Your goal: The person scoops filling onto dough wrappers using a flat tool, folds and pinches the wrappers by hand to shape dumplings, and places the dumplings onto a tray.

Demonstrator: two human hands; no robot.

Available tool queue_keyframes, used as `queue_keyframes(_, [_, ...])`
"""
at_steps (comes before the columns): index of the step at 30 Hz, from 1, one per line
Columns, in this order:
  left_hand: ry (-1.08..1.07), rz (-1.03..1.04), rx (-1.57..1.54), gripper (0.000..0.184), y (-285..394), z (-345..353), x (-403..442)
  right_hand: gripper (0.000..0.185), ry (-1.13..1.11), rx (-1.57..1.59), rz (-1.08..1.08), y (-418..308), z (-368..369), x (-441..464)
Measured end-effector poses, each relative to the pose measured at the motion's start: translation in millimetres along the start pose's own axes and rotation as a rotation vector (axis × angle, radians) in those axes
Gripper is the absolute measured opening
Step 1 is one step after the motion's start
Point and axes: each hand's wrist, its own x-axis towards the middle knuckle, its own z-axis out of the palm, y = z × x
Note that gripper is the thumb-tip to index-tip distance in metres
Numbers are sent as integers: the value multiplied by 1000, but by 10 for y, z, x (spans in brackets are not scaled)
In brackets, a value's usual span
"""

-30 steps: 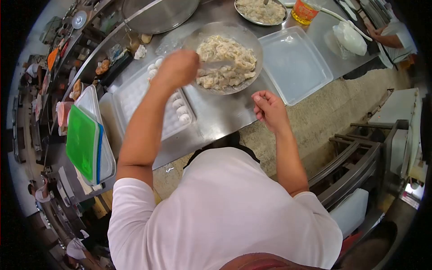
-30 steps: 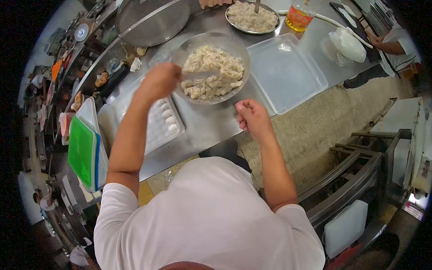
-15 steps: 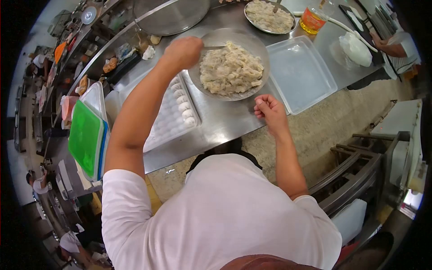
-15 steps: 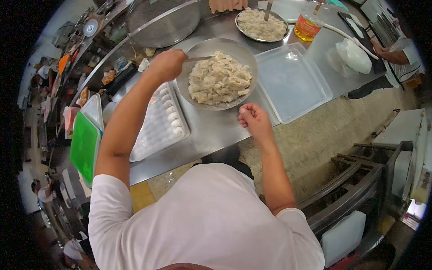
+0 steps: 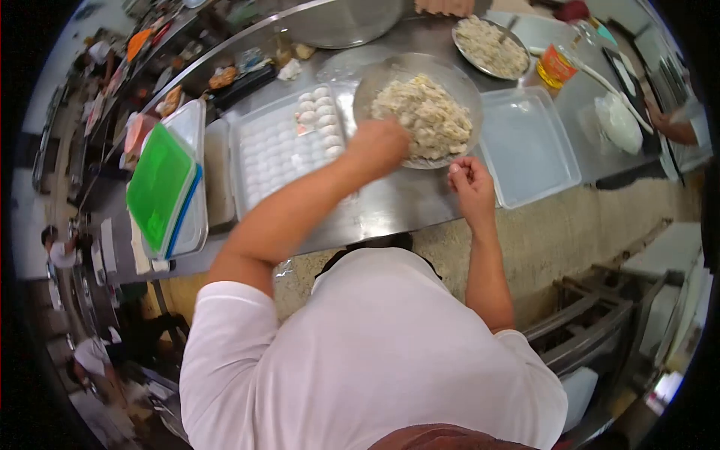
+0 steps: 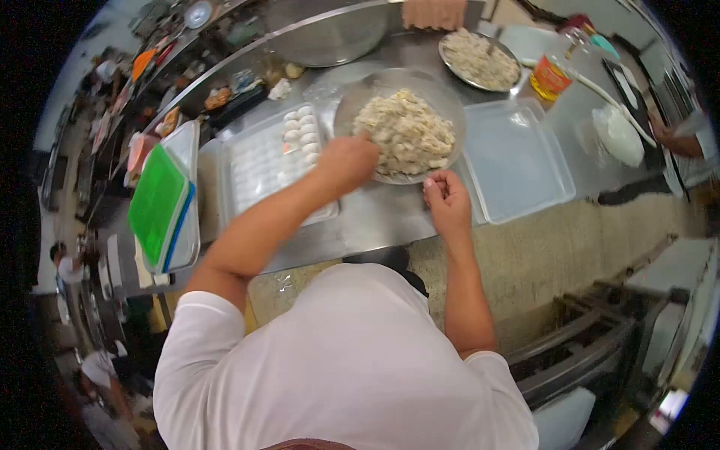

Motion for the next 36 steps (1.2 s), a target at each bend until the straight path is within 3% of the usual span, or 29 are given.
queue_keyframes(4, [66,-53,-54,15,154,227,165,11,-77,-29,-69,9,52,88])
queue_keyframes(9, [-86,-143,-45,11,-177,-514,-97,12,-69,-91,-83,-64,-45,16])
queue_keyframes(13, [-62,-264,-113,31,-807,-570,-214,13,-49,-96,-14,3,-189,-53])
queue_keyframes(15, [20,-297,-327,45,-850,-506,-260,14,-49,-107,31,42,-162,-102])
queue_keyframes(18, [-164,-272,-203,45,-560,-126,-151,15,-79,-129,30,60,-83,-81])
queue_keyframes(22, [-66,-297,-118,34,-348,-472,-290,16,-111,-111,24,54,-47,-62])
queue_keyframes(26, [-109,-123,-94,21,-106,-354,-201,15,-127,-131,13,148,-19,-64])
queue_keyframes(28, [7,-102,-196,18,-16,74,-19,15,-162,-118,22,179,69,-86])
queue_keyframes(32, [-17,-143,-138,18,48,44,-60,15,-273,-135,41,250,257,-126])
queue_keyframes(34, [203,89,-165,30,-149,-362,-342,21,-321,-105,95,197,421,-191])
queue_keyframes(36, [304,-341,-1118,53,-472,-615,-709,33,-402,-117,75,243,599,-178])
